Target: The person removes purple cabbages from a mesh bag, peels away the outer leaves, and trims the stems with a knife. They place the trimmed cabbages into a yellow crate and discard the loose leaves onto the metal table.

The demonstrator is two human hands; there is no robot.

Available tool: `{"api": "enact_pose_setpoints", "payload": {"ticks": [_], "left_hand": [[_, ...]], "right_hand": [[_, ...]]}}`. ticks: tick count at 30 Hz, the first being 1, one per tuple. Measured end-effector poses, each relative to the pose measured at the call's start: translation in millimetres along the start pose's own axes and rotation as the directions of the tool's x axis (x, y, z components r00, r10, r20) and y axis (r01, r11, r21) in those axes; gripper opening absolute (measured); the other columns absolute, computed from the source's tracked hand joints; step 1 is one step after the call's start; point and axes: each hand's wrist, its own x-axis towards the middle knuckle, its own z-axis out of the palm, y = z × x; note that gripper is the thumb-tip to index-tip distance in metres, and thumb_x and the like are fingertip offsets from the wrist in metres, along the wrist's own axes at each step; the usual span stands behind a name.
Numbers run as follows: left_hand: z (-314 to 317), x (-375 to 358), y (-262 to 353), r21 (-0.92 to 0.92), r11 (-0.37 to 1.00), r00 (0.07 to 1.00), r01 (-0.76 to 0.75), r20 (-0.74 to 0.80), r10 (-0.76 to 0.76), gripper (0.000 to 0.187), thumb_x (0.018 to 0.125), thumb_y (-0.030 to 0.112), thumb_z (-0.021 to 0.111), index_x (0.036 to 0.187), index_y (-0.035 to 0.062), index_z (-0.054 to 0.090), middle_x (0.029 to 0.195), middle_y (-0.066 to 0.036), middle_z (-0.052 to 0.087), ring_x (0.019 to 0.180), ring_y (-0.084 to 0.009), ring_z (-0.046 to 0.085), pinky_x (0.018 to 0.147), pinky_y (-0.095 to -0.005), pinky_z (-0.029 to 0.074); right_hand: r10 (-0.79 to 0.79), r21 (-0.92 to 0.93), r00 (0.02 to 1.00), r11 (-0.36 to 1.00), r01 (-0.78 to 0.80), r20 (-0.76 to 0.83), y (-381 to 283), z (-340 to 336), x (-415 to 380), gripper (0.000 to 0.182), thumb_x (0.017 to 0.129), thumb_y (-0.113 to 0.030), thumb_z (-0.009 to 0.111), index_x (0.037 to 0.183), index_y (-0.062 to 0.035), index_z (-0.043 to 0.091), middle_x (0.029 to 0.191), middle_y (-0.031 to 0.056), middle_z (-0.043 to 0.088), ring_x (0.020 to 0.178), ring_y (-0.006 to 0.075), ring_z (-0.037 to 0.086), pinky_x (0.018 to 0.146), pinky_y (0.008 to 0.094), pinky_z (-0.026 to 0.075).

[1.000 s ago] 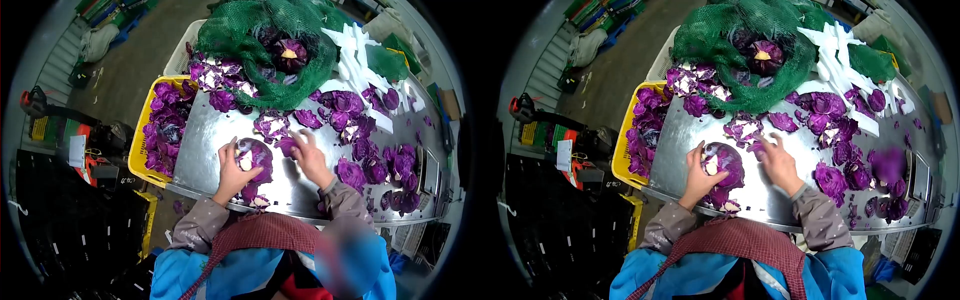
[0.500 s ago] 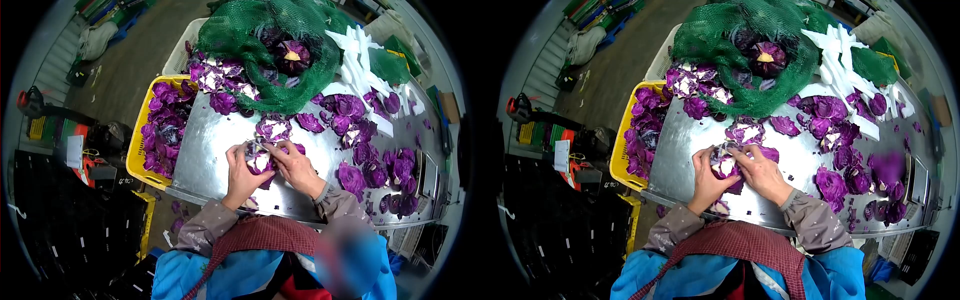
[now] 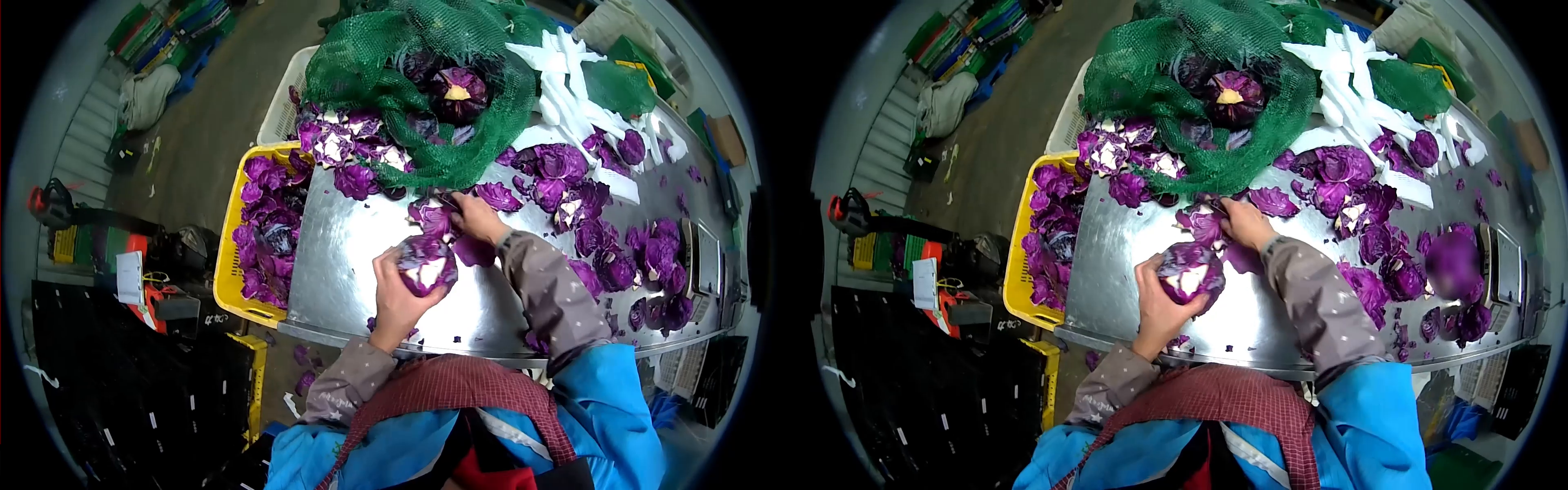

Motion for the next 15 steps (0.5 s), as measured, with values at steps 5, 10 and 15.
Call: {"api": "enact_pose_setpoints", "payload": {"ticks": [5,10,15], "left_hand": [[-5,7,-4,0.041,0.991,0.992,0.124,-0.025,-0.123,0.081,0.061,0.03,0.083,0.123,0.0003,0.04,0.11,-0.016,0.036,0.106,-0.0325,0.043,0.092,-0.0424,0.04],[13,8,4,0.199,0.979,0.996,0.035,-0.092,-0.017,0.078,0.06,0.03,0.08,0.125,0.0047,0.045,0.112,-0.018,0.039,0.107,-0.0365,0.042,0.093,-0.0453,0.039],[20,12,5,0.29,0.954,0.997,-0.073,0.003,0.076,0.086,0.058,0.03,0.078,0.129,0.002,0.039,0.128,-0.017,0.041,0.115,-0.0378,0.04,0.093,-0.0471,0.041]], "right_hand": [[-0.013,0.026,0.993,1.0,0.016,-0.118,-38,-17,-62,0.045,0.09,-0.02,0.05,0.134,-0.0175,0.04,0.104,0.0216,0.057,0.08,0.0393,0.061,0.07,0.0461,0.05],[-0.098,0.117,0.981,0.986,0.118,-0.169,-83,-16,-113,0.048,0.087,-0.009,0.052,0.134,-0.0203,0.045,0.108,0.0198,0.051,0.078,0.0368,0.061,0.065,0.0428,0.053],[-0.004,0.1,0.957,0.994,0.035,-0.29,-83,2,-110,0.044,0.089,-0.013,0.048,0.132,-0.0186,0.047,0.103,0.0241,0.05,0.075,0.0391,0.061,0.065,0.0444,0.051]]}}
